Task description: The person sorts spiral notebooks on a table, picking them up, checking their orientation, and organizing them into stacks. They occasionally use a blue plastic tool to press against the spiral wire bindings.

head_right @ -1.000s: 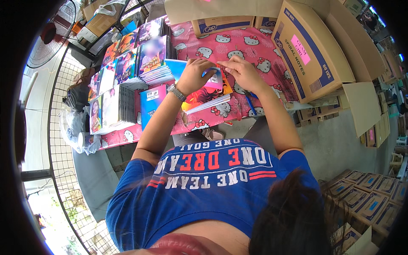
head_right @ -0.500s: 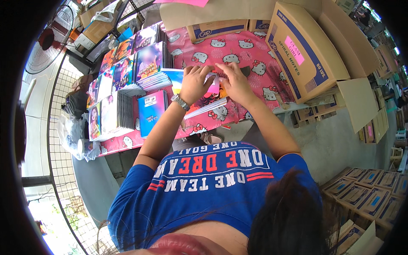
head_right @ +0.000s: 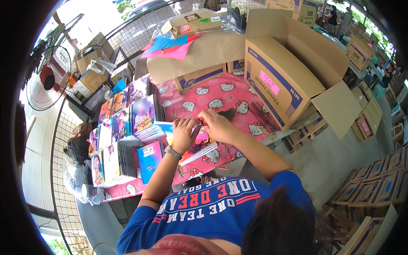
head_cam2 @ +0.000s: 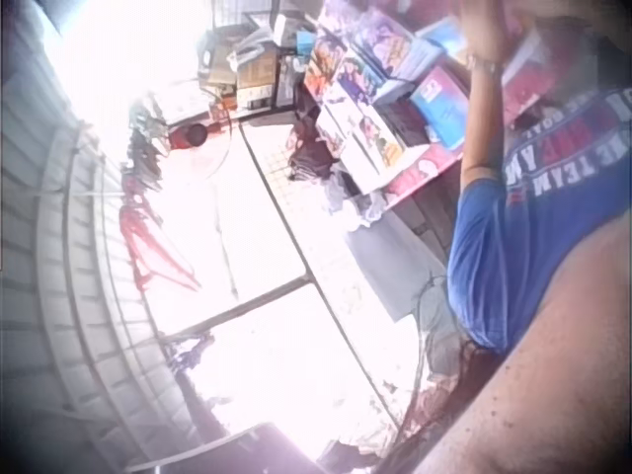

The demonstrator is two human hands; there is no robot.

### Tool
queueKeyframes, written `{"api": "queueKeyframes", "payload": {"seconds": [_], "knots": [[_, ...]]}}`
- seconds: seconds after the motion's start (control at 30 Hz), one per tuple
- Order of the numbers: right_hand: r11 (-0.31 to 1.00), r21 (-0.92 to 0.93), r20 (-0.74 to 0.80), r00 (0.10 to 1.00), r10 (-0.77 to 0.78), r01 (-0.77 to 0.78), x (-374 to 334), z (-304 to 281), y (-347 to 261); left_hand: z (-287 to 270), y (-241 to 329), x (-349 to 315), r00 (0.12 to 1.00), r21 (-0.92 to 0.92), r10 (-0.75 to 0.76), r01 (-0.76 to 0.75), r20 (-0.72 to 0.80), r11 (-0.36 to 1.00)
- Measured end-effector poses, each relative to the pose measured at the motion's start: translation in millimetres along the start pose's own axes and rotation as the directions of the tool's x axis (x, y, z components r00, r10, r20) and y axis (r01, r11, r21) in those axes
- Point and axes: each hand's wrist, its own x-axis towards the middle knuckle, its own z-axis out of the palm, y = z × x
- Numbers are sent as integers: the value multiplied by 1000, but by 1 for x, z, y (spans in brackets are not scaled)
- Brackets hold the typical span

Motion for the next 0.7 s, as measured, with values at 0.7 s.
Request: {"api": "queueKeyframes", "payload": {"seconds": [0.7], "knots": [[193,788,613,773,-163,-584,9,-1,55,-2,-12,-20,967,-98,-231,241,104,966]]}}
